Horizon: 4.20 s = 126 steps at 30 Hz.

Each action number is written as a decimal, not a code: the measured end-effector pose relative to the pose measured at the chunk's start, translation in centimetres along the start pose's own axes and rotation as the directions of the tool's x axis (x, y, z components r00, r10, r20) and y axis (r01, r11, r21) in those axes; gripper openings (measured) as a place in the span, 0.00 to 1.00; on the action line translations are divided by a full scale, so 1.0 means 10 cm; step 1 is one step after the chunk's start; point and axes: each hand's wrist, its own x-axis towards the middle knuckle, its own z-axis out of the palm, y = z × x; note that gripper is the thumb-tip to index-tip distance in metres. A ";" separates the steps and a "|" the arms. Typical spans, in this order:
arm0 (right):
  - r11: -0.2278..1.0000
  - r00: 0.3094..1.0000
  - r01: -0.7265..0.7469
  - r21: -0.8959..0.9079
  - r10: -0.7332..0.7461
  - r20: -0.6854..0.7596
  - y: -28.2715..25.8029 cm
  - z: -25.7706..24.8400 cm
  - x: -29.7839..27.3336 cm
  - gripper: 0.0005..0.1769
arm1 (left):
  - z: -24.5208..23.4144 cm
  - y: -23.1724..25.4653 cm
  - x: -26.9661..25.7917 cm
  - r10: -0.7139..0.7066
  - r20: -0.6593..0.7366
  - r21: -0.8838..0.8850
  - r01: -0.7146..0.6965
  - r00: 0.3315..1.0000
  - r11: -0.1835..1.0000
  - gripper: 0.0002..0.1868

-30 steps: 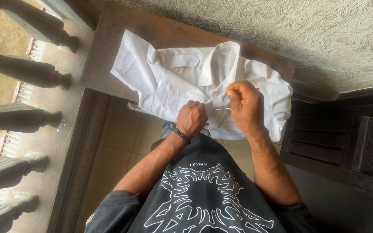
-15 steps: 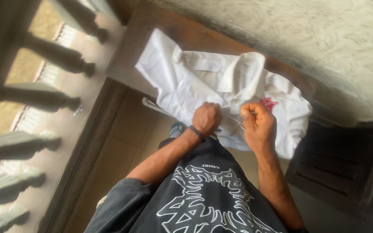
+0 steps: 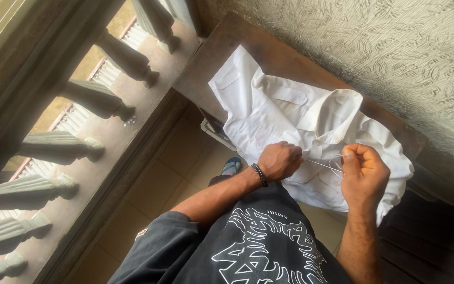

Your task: The person sews a button onto a white shirt using a needle and thread. They repeatedly pass the needle through the button and fabric, pull the thread taut, and adjust the shirt as needed.

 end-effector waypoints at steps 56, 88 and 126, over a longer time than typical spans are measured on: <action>0.991 0.966 -0.128 0.044 0.114 0.233 1.51 -0.44 0.35 0.10 | 0.09 0.44 -0.08 0.002 -0.330 0.023 0.006 0.944 1.000 0.09; 0.920 0.801 -0.282 0.273 0.069 0.595 0.73 0.03 -0.10 0.08 | -0.17 -0.14 0.03 -0.491 0.476 -0.830 0.558 0.729 0.024 0.11; 0.905 0.801 0.426 0.012 -0.383 0.460 0.58 0.39 0.09 0.03 | -0.82 0.28 -0.04 -0.402 0.255 -0.341 0.470 0.880 0.814 0.12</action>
